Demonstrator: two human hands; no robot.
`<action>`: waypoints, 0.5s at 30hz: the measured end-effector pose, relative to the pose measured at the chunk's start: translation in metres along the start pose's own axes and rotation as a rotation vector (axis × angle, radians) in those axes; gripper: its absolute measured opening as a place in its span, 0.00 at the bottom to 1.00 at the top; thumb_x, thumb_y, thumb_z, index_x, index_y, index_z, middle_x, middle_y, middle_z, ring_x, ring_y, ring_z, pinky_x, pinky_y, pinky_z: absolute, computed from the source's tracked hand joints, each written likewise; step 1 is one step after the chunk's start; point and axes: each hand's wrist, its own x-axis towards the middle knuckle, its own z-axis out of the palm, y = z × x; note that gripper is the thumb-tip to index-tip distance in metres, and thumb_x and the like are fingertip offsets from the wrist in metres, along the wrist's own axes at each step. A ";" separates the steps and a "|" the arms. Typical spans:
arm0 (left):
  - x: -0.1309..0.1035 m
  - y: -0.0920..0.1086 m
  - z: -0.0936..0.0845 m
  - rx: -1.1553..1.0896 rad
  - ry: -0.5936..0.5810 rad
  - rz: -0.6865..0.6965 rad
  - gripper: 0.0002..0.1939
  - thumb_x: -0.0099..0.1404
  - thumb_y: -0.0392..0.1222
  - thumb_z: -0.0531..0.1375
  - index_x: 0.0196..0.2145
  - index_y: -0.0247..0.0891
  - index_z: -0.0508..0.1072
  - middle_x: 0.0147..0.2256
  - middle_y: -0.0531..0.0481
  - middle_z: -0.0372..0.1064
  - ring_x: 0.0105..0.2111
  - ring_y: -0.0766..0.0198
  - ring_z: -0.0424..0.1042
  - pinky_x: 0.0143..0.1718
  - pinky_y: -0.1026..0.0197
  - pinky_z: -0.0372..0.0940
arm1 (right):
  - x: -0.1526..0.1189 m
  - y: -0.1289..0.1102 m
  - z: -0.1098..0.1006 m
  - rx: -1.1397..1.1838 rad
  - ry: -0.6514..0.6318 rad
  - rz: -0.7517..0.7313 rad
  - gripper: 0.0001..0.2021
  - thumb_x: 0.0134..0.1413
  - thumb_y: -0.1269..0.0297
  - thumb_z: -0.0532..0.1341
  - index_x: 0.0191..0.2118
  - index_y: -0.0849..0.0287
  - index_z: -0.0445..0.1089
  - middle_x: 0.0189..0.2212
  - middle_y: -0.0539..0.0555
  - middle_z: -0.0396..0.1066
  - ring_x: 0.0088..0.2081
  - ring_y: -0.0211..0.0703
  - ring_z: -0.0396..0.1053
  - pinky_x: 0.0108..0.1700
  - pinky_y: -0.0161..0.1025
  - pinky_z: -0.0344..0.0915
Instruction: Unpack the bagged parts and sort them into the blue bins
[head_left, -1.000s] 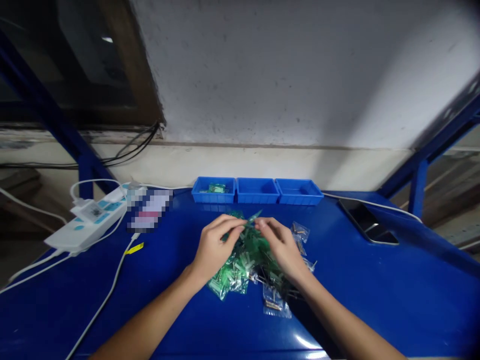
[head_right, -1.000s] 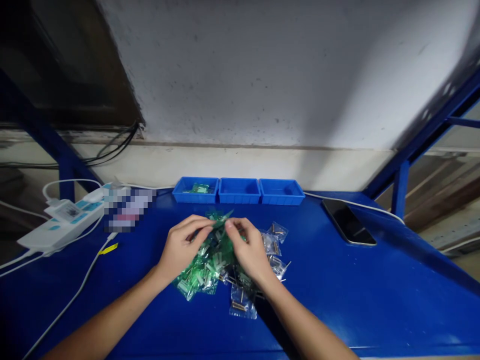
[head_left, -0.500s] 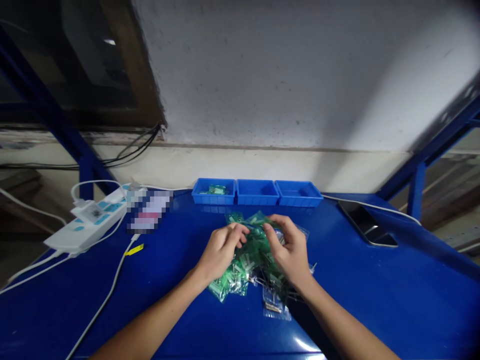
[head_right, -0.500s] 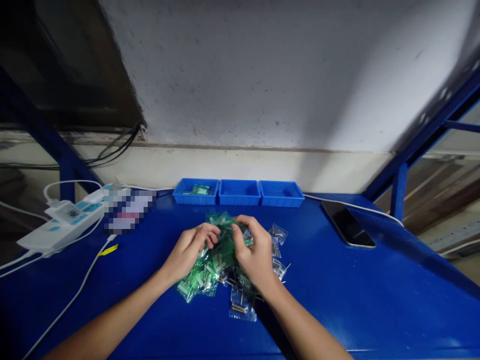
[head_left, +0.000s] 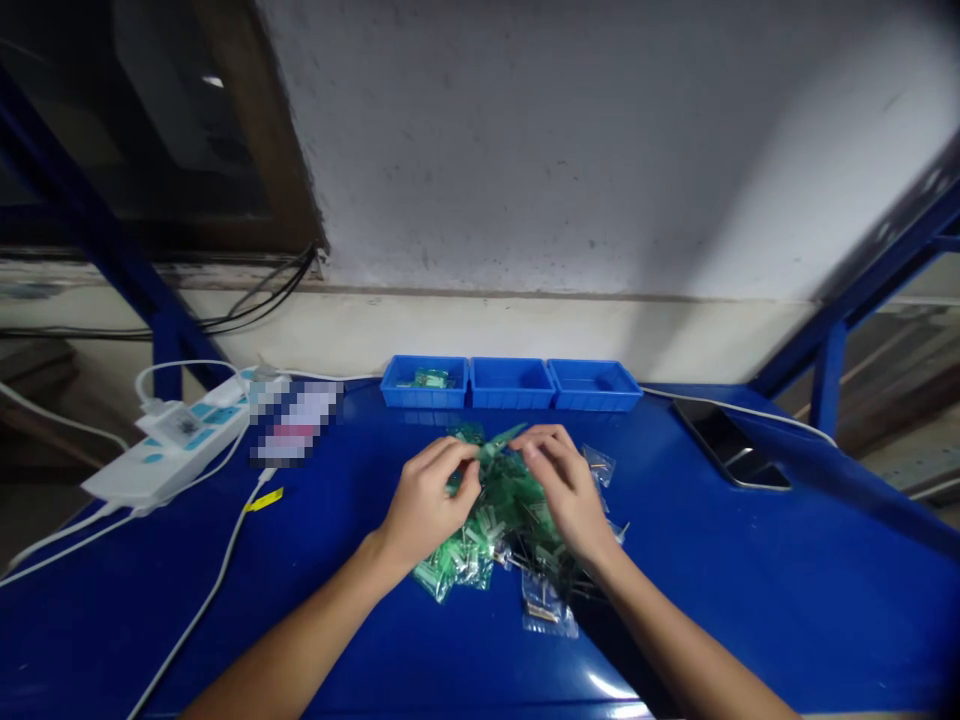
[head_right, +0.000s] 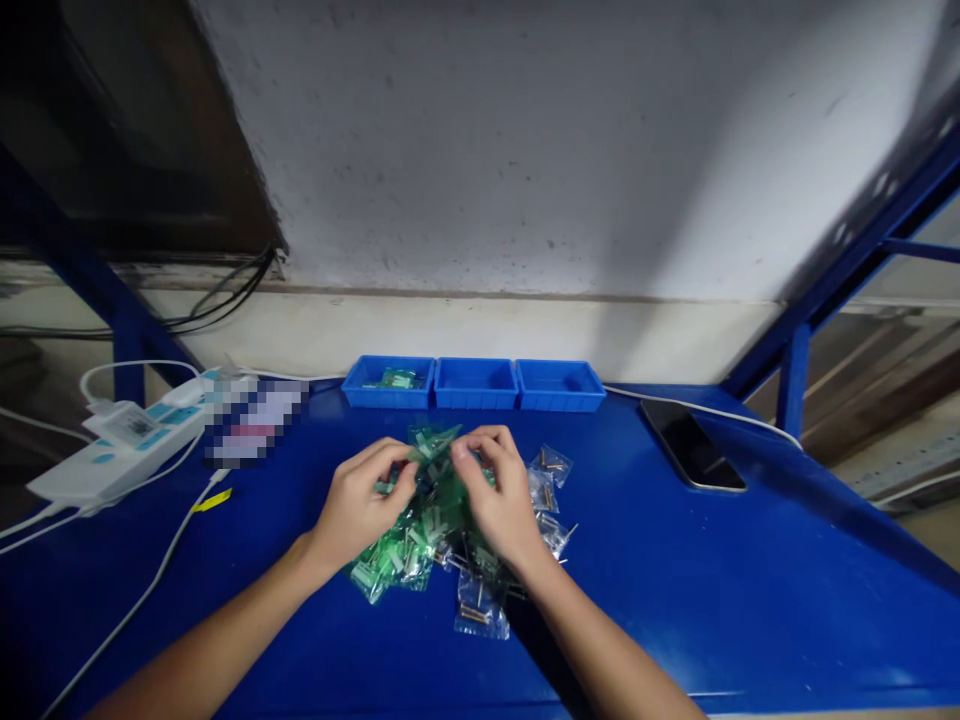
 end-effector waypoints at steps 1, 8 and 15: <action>-0.001 -0.002 0.001 0.056 -0.003 0.084 0.07 0.62 0.31 0.54 0.34 0.38 0.70 0.31 0.50 0.68 0.33 0.64 0.68 0.35 0.61 0.63 | 0.002 0.001 0.000 0.103 -0.020 0.097 0.18 0.59 0.51 0.51 0.33 0.59 0.71 0.33 0.55 0.65 0.38 0.45 0.64 0.41 0.42 0.62; -0.005 -0.004 0.005 0.079 -0.005 0.107 0.11 0.63 0.29 0.52 0.36 0.40 0.71 0.38 0.48 0.65 0.39 0.63 0.68 0.39 0.61 0.64 | 0.004 0.009 0.006 0.353 -0.026 0.218 0.12 0.51 0.55 0.61 0.35 0.58 0.69 0.27 0.50 0.66 0.27 0.36 0.61 0.30 0.34 0.58; -0.001 -0.001 0.003 -0.336 -0.189 -0.320 0.16 0.69 0.48 0.48 0.36 0.37 0.70 0.31 0.50 0.65 0.27 0.67 0.64 0.26 0.65 0.58 | 0.000 0.004 0.002 0.006 0.044 -0.247 0.05 0.54 0.69 0.57 0.36 0.56 0.68 0.35 0.53 0.71 0.39 0.44 0.68 0.41 0.42 0.64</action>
